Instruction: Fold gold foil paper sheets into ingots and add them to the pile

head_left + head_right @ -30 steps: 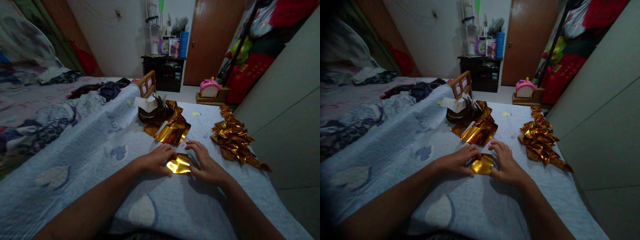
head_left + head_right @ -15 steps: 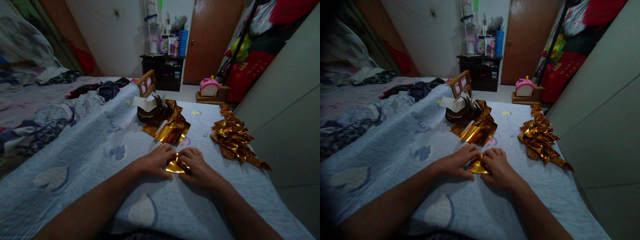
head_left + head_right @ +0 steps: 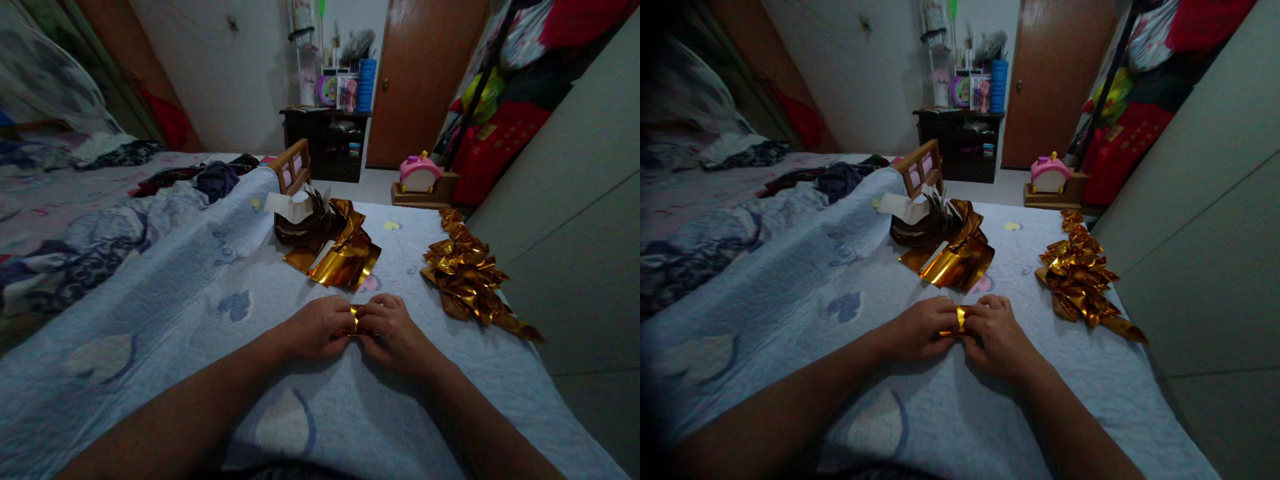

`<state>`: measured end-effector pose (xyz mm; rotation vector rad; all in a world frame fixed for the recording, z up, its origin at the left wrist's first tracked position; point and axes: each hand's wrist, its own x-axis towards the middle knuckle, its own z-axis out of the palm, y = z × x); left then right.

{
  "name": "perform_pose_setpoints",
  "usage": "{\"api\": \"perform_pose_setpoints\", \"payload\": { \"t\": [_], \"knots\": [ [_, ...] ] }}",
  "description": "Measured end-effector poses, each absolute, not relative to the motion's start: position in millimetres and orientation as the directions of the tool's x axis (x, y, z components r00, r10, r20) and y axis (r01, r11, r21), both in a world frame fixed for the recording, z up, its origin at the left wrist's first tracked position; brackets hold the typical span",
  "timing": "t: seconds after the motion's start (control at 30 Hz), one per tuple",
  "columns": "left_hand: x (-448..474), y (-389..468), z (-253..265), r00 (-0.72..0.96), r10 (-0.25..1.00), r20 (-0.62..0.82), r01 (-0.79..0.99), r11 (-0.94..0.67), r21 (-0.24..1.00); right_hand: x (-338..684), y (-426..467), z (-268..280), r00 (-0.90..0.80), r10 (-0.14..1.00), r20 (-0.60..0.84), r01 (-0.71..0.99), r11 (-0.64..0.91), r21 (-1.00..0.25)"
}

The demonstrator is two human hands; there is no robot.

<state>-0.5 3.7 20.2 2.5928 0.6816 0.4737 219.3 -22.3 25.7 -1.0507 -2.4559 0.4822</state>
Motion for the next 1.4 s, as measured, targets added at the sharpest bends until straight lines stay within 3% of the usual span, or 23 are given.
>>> {"api": "perform_pose_setpoints", "payload": {
  "t": [0.3,0.63,0.9,1.17,1.4],
  "knots": [
    [-1.4,3.8,19.5,0.778,0.513,0.363,0.415,-0.853,0.317,219.7,-17.4,10.7,-0.633,0.708,0.312,0.586,0.702,-0.404],
    [4.5,2.1,20.3,0.747,0.447,0.493,0.489,-0.871,0.049,218.0,-18.5,11.7,-0.558,0.644,0.523,0.554,0.759,-0.342],
    [4.3,-2.8,27.2,0.714,0.334,0.615,0.44,-0.898,-0.023,214.4,-20.5,18.5,-0.497,0.569,0.655,0.499,0.805,-0.32],
    [7.1,2.1,14.1,0.778,0.416,0.471,0.425,-0.9,0.092,213.6,-20.6,14.8,-0.613,0.663,0.43,0.516,0.748,-0.418],
    [3.4,-0.9,17.5,0.824,0.515,0.238,0.441,-0.845,0.302,216.8,-19.8,11.0,-0.65,0.68,0.339,0.574,0.732,-0.368]
  ]
}}
